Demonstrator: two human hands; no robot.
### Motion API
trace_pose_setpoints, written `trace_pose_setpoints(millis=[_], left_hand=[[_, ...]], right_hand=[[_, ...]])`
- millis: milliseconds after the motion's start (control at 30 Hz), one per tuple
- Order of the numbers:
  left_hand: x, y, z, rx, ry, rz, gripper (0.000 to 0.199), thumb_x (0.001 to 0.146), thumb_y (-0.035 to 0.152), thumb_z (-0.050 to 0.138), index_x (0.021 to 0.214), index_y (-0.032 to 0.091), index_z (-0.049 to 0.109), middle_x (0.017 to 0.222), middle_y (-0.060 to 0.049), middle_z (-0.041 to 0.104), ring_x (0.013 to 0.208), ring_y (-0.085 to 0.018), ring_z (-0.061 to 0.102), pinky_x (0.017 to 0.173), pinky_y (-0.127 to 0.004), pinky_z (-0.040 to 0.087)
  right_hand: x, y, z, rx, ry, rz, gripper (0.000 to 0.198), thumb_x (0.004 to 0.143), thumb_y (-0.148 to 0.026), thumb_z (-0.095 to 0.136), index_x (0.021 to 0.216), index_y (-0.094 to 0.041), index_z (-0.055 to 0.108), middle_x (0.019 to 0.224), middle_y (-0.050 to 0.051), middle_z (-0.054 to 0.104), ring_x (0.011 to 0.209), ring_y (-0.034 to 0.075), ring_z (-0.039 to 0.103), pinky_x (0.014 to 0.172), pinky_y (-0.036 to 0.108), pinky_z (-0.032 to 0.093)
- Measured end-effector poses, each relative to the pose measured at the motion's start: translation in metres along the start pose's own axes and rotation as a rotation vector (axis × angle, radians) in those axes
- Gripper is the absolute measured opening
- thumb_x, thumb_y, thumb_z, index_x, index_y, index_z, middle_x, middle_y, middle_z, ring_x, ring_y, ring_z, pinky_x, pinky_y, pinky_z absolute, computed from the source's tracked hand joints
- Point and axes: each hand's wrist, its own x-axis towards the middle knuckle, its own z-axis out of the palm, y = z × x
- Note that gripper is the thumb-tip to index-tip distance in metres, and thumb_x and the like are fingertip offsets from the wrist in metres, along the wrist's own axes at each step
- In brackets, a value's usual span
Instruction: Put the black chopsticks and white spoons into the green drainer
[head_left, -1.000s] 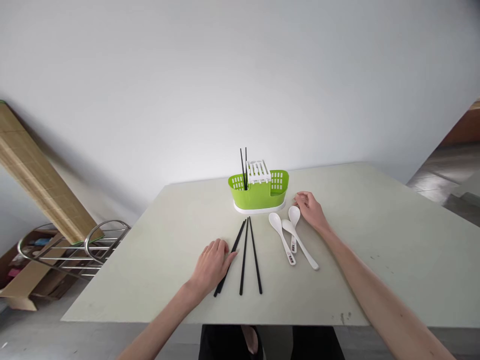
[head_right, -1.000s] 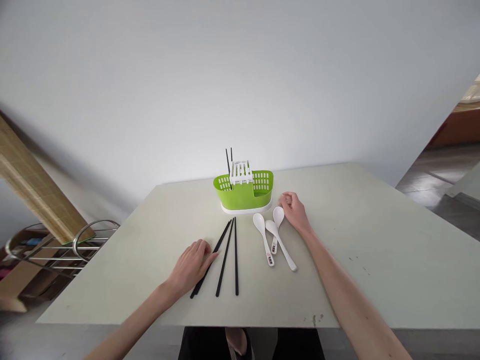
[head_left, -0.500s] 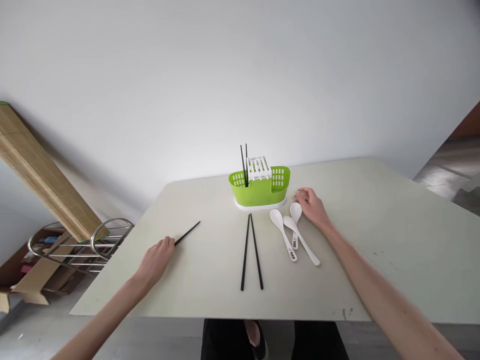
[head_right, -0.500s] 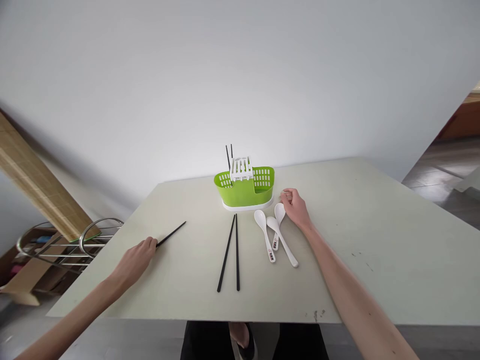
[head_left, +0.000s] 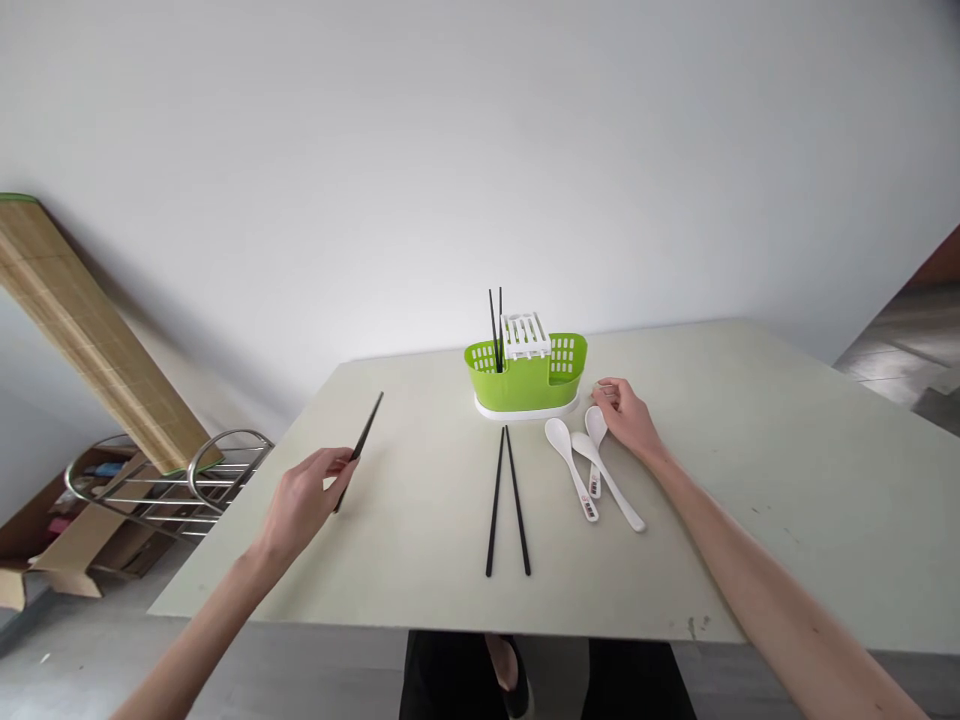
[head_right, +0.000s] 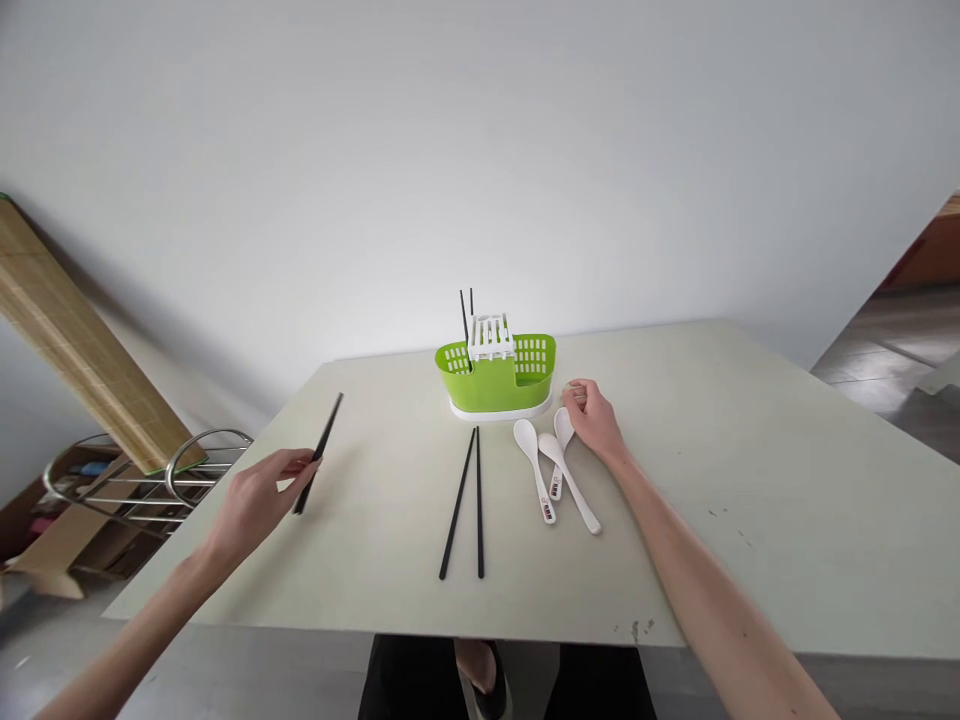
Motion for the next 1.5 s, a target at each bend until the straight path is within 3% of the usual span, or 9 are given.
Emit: trace_pose_setpoints(millis=[100,267,433,667,800,933,1033,1233,1500], left_hand=[[-0.005,0.025,0.009,-0.315,0.159,-0.125,0.038,0.09,0.061,0.067,0.105,0.025,0.071,0.1,-0.005,0.082,0.097,-0.028,0.079,0.089,-0.037,0.062],[-0.011,0.05,0.035,-0.695,0.144,-0.227,0.041,0.085,0.059,0.077,0.106,0.024,0.069,0.103,-0.008,0.083,0.103,-0.03,0.079,0.097,-0.045,0.063],[-0.017,0.052,0.045,-0.744,0.165,-0.204,0.04,0.085,0.055,0.08,0.105,0.023,0.067,0.105,-0.009,0.083,0.107,-0.03,0.078,0.103,-0.048,0.062],[-0.013,0.061,0.037,-0.647,0.131,-0.157,0.041,0.083,0.06,0.079,0.1,0.024,0.069,0.103,-0.008,0.083,0.105,-0.031,0.079,0.103,-0.049,0.062],[0.017,0.08,0.022,-0.746,0.197,-0.144,0.042,0.082,0.058,0.082,0.103,0.023,0.07,0.105,-0.009,0.083,0.105,-0.031,0.079,0.101,-0.047,0.063],[0.071,0.112,0.002,-0.76,0.268,-0.164,0.044,0.08,0.056,0.083,0.104,0.023,0.069,0.106,-0.009,0.082,0.103,-0.034,0.079,0.084,-0.044,0.067],[0.115,0.137,-0.003,-0.808,0.327,-0.083,0.042,0.079,0.054,0.084,0.101,0.022,0.069,0.115,-0.009,0.079,0.101,-0.031,0.079,0.087,-0.042,0.065],[0.185,0.163,0.03,-0.753,0.329,-0.002,0.036,0.078,0.048,0.082,0.1,0.02,0.072,0.102,-0.008,0.081,0.103,-0.026,0.076,0.098,-0.041,0.059],[0.214,0.17,0.084,-0.463,0.143,-0.109,0.044,0.079,0.043,0.081,0.118,0.027,0.068,0.105,-0.004,0.083,0.115,-0.03,0.072,0.101,-0.044,0.05]], right_hand=[[0.0,0.002,0.0,-0.004,0.002,0.001,0.035,0.096,-0.051,0.057,0.12,-0.024,0.057,0.11,0.008,0.075,0.095,0.023,0.072,0.088,0.039,0.053],[0.001,0.002,0.0,0.003,0.003,0.001,0.036,0.096,-0.051,0.057,0.12,-0.024,0.057,0.107,0.007,0.075,0.093,0.023,0.072,0.089,0.04,0.053],[0.001,0.0,0.0,0.001,-0.006,0.015,0.036,0.097,-0.051,0.057,0.121,-0.025,0.058,0.108,0.007,0.076,0.095,0.024,0.072,0.091,0.04,0.052],[0.002,0.002,0.003,0.008,-0.003,0.003,0.036,0.096,-0.052,0.057,0.119,-0.025,0.058,0.107,0.008,0.075,0.095,0.024,0.072,0.089,0.04,0.054],[0.002,0.0,0.004,0.018,0.002,0.005,0.036,0.095,-0.052,0.057,0.119,-0.025,0.057,0.106,0.008,0.075,0.093,0.024,0.072,0.089,0.041,0.055],[0.002,-0.003,0.005,0.018,-0.007,0.019,0.036,0.095,-0.052,0.055,0.119,-0.025,0.057,0.108,0.008,0.075,0.095,0.024,0.072,0.09,0.041,0.054],[0.003,-0.005,0.004,0.02,-0.017,0.018,0.037,0.096,-0.052,0.055,0.121,-0.025,0.055,0.108,0.008,0.075,0.096,0.025,0.072,0.09,0.041,0.054],[0.005,-0.006,0.006,0.037,-0.015,0.008,0.035,0.096,-0.05,0.053,0.12,-0.024,0.055,0.105,0.008,0.075,0.092,0.025,0.072,0.088,0.04,0.054],[0.009,-0.007,0.008,0.07,-0.025,0.007,0.038,0.095,-0.045,0.053,0.126,-0.024,0.052,0.105,0.007,0.075,0.09,0.024,0.073,0.086,0.04,0.055]])
